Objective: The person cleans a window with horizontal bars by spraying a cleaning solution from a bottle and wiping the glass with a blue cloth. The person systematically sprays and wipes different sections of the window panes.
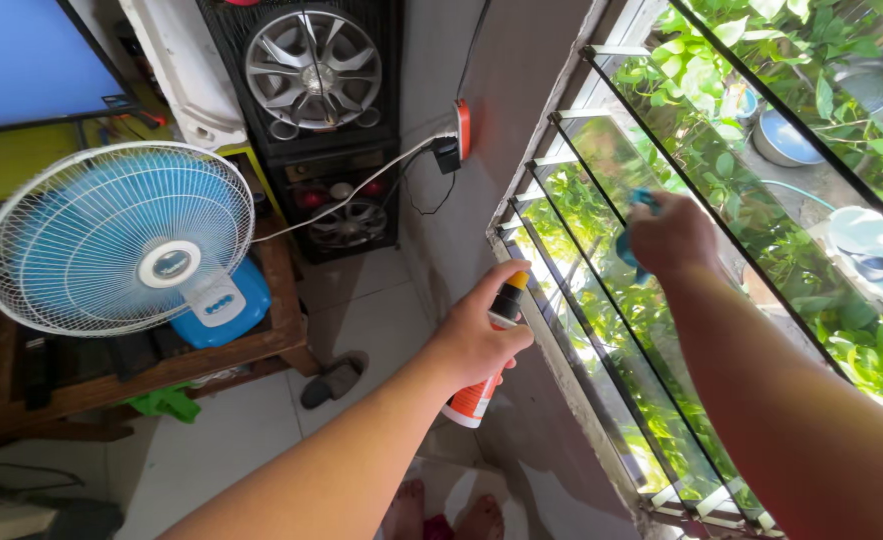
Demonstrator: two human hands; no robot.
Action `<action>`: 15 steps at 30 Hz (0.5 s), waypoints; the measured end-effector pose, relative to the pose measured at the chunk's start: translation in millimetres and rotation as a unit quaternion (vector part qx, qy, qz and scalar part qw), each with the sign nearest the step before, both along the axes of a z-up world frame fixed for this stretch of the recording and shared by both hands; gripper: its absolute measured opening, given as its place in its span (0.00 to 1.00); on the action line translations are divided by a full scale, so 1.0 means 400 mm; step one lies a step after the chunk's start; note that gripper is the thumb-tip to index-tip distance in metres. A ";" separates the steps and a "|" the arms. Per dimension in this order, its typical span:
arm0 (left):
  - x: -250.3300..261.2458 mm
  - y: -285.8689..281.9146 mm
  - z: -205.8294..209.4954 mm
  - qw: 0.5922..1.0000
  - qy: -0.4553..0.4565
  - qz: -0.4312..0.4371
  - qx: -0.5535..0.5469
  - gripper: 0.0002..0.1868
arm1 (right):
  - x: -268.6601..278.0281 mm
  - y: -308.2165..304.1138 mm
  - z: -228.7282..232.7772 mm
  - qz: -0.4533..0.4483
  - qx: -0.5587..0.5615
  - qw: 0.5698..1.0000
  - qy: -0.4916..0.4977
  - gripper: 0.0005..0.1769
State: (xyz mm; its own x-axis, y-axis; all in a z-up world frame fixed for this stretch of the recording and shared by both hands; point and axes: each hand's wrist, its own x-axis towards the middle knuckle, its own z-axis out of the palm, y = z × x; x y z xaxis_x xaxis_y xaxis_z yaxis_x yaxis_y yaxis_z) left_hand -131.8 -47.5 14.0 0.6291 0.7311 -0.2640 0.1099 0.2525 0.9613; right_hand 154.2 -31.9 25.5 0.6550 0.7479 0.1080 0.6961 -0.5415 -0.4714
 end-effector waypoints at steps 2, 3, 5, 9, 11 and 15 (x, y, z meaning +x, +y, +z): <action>-0.012 -0.002 0.001 1.000 0.011 0.005 0.012 0.40 | -0.036 0.013 0.002 0.025 0.031 0.999 0.000 0.20; -0.017 -0.002 0.001 1.000 0.015 0.007 0.017 0.40 | -0.038 -0.005 0.000 0.066 0.058 0.996 -0.028 0.20; -0.023 -0.003 0.000 1.000 0.026 0.011 0.013 0.40 | -0.024 -0.062 -0.012 0.150 0.110 0.979 -0.088 0.20; -0.031 -0.003 0.000 0.999 0.009 0.025 0.020 0.40 | 0.049 -0.080 -0.015 0.049 0.035 0.998 -0.008 0.19; -0.031 -0.004 0.003 1.000 0.006 0.026 0.016 0.41 | 0.066 -0.038 -0.007 0.012 -0.006 0.999 0.033 0.19; -0.030 -0.002 0.012 1.000 0.000 0.028 0.015 0.41 | 0.013 0.031 0.007 0.005 -0.012 1.000 0.009 0.21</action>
